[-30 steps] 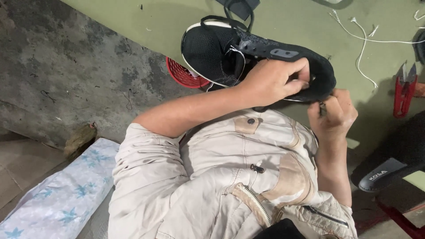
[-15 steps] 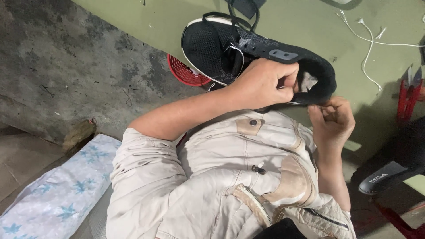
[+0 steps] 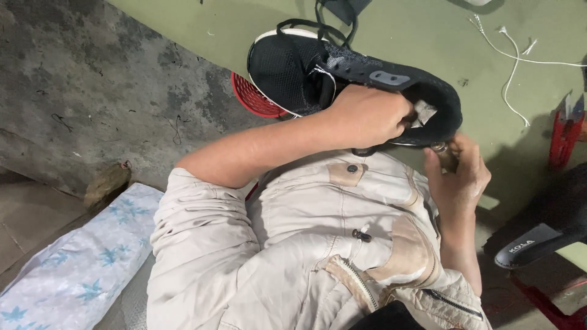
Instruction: Hand-sewing a black sneaker using a sewing awl and white thread on a repair bench.
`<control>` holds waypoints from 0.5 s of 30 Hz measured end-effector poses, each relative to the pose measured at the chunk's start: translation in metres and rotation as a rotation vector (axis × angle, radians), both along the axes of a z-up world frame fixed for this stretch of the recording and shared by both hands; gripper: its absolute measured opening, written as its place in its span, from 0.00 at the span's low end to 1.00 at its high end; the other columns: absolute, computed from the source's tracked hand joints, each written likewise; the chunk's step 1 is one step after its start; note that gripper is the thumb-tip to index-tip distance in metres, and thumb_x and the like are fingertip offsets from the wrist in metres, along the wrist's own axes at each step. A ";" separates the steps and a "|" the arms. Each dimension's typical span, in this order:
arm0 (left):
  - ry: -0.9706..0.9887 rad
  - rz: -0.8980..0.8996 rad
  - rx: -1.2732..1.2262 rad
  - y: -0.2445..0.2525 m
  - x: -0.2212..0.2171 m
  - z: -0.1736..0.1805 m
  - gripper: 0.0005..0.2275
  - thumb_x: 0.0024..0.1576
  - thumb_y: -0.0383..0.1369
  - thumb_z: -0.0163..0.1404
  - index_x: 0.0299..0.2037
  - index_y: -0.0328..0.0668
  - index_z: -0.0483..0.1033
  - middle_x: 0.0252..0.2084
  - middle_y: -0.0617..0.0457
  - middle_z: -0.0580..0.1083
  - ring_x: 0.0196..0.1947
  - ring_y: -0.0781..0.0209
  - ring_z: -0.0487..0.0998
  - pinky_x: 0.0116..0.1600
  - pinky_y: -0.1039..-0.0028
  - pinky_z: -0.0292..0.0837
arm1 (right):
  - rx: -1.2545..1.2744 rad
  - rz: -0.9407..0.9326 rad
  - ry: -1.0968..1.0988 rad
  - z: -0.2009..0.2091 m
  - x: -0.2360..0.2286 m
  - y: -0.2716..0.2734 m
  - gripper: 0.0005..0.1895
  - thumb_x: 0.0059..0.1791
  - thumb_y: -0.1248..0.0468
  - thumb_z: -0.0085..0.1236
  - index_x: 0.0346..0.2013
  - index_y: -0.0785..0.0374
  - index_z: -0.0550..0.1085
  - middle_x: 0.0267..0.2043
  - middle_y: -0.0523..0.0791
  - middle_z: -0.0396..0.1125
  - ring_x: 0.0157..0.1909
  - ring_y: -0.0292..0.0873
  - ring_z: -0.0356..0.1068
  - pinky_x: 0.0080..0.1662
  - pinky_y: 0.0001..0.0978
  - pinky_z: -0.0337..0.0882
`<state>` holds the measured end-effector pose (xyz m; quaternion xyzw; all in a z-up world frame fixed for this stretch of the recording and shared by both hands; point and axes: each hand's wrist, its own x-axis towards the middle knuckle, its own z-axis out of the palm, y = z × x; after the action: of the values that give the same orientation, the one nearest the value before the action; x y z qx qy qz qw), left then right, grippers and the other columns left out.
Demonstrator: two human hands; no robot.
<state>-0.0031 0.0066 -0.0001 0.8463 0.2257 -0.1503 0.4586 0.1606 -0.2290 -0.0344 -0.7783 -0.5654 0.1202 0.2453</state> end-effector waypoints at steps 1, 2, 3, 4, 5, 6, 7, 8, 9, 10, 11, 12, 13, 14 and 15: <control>-0.020 0.018 0.003 -0.001 0.001 -0.002 0.10 0.60 0.37 0.45 0.31 0.44 0.75 0.29 0.50 0.79 0.31 0.41 0.80 0.35 0.51 0.73 | 0.022 -0.025 0.016 -0.007 0.002 -0.004 0.15 0.58 0.63 0.69 0.50 0.68 0.72 0.33 0.46 0.66 0.32 0.43 0.63 0.39 0.38 0.68; -0.040 0.037 0.005 -0.002 0.002 -0.005 0.08 0.58 0.36 0.45 0.32 0.44 0.76 0.30 0.48 0.80 0.34 0.40 0.82 0.36 0.50 0.74 | 0.043 -0.050 0.031 -0.014 0.004 -0.007 0.15 0.56 0.64 0.72 0.47 0.68 0.73 0.28 0.43 0.62 0.30 0.40 0.58 0.38 0.36 0.65; -0.039 0.040 0.005 -0.003 0.002 -0.004 0.08 0.58 0.36 0.45 0.32 0.44 0.76 0.30 0.48 0.80 0.34 0.40 0.82 0.36 0.50 0.74 | 0.043 -0.047 0.032 -0.014 0.003 -0.006 0.15 0.56 0.64 0.72 0.47 0.68 0.73 0.28 0.43 0.62 0.30 0.40 0.58 0.38 0.36 0.65; -0.054 0.041 0.009 -0.003 0.002 -0.004 0.08 0.59 0.37 0.46 0.35 0.44 0.76 0.32 0.47 0.81 0.34 0.40 0.82 0.38 0.49 0.76 | 0.085 -0.066 0.148 -0.014 0.003 -0.005 0.15 0.56 0.66 0.72 0.45 0.68 0.71 0.26 0.42 0.59 0.27 0.36 0.54 0.34 0.32 0.60; -0.069 0.039 0.013 -0.004 0.003 -0.003 0.08 0.60 0.38 0.46 0.38 0.45 0.76 0.34 0.46 0.81 0.35 0.41 0.83 0.39 0.49 0.77 | 0.127 -0.088 0.265 -0.014 0.001 -0.004 0.15 0.56 0.67 0.72 0.44 0.68 0.70 0.24 0.41 0.56 0.25 0.32 0.49 0.29 0.29 0.54; -0.068 0.040 0.013 -0.004 0.002 0.001 0.08 0.60 0.38 0.46 0.38 0.45 0.76 0.34 0.46 0.81 0.35 0.41 0.83 0.39 0.49 0.77 | 0.126 -0.087 0.266 -0.015 0.002 -0.003 0.15 0.56 0.67 0.72 0.44 0.68 0.70 0.24 0.41 0.56 0.25 0.32 0.49 0.29 0.29 0.54; -0.066 0.023 -0.005 -0.004 0.001 0.005 0.08 0.62 0.35 0.44 0.44 0.45 0.75 0.34 0.48 0.81 0.33 0.44 0.82 0.37 0.50 0.76 | 0.172 -0.070 0.366 -0.016 0.003 -0.002 0.14 0.55 0.69 0.69 0.46 0.69 0.69 0.24 0.41 0.58 0.23 0.30 0.50 0.28 0.27 0.53; -0.064 0.006 -0.023 -0.004 0.000 0.009 0.10 0.63 0.33 0.42 0.50 0.46 0.74 0.34 0.51 0.80 0.31 0.47 0.82 0.36 0.52 0.76 | 0.218 -0.053 0.466 -0.017 0.004 -0.001 0.13 0.55 0.71 0.65 0.47 0.69 0.68 0.24 0.41 0.59 0.22 0.29 0.51 0.27 0.25 0.51; -0.062 0.008 -0.024 -0.009 -0.001 0.006 0.10 0.63 0.33 0.42 0.50 0.46 0.74 0.34 0.51 0.80 0.31 0.47 0.82 0.36 0.52 0.76 | 0.217 -0.051 0.468 -0.019 0.006 -0.001 0.13 0.55 0.71 0.65 0.47 0.69 0.68 0.24 0.41 0.59 0.22 0.29 0.51 0.27 0.25 0.51; -0.143 0.024 0.062 -0.014 -0.002 0.002 0.09 0.61 0.30 0.42 0.48 0.41 0.72 0.30 0.49 0.79 0.27 0.43 0.81 0.30 0.50 0.74 | 0.246 -0.019 0.467 -0.020 0.008 0.000 0.14 0.54 0.70 0.65 0.47 0.68 0.67 0.23 0.41 0.58 0.21 0.30 0.49 0.27 0.27 0.49; -0.224 0.038 0.147 -0.019 -0.003 -0.001 0.08 0.59 0.27 0.42 0.47 0.36 0.69 0.27 0.47 0.78 0.22 0.40 0.81 0.24 0.48 0.73 | 0.274 0.012 0.465 -0.021 0.009 0.000 0.14 0.54 0.68 0.64 0.47 0.68 0.67 0.23 0.41 0.56 0.20 0.31 0.48 0.27 0.29 0.48; -0.222 0.039 0.145 -0.023 -0.004 -0.003 0.08 0.59 0.27 0.42 0.47 0.36 0.69 0.27 0.47 0.78 0.22 0.40 0.81 0.24 0.48 0.73 | 0.272 0.012 0.466 -0.020 0.013 0.001 0.14 0.54 0.68 0.64 0.47 0.68 0.67 0.23 0.41 0.56 0.20 0.31 0.48 0.27 0.29 0.48; -0.258 0.093 0.198 -0.026 -0.004 -0.005 0.08 0.58 0.28 0.43 0.46 0.37 0.70 0.29 0.45 0.78 0.25 0.38 0.80 0.24 0.47 0.73 | 0.250 0.047 0.442 -0.019 0.016 0.002 0.14 0.54 0.66 0.63 0.47 0.69 0.67 0.25 0.44 0.58 0.21 0.33 0.48 0.28 0.31 0.48; -0.295 0.146 0.252 -0.030 -0.005 -0.007 0.08 0.58 0.28 0.45 0.46 0.38 0.70 0.32 0.42 0.77 0.27 0.36 0.80 0.24 0.46 0.73 | 0.229 0.082 0.418 -0.018 0.020 0.004 0.15 0.55 0.63 0.61 0.47 0.69 0.67 0.26 0.47 0.60 0.22 0.36 0.48 0.30 0.32 0.49; -0.295 0.147 0.252 -0.031 -0.006 -0.007 0.08 0.58 0.28 0.45 0.46 0.38 0.70 0.32 0.42 0.77 0.27 0.36 0.80 0.24 0.46 0.73 | 0.228 0.083 0.418 -0.019 0.027 0.004 0.15 0.55 0.63 0.61 0.47 0.69 0.67 0.26 0.47 0.60 0.22 0.36 0.48 0.30 0.32 0.49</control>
<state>-0.0090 -0.0246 -0.0070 0.8910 0.2342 0.0383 0.3870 0.1875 -0.2248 -0.0530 -0.6799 -0.5436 0.2239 0.4382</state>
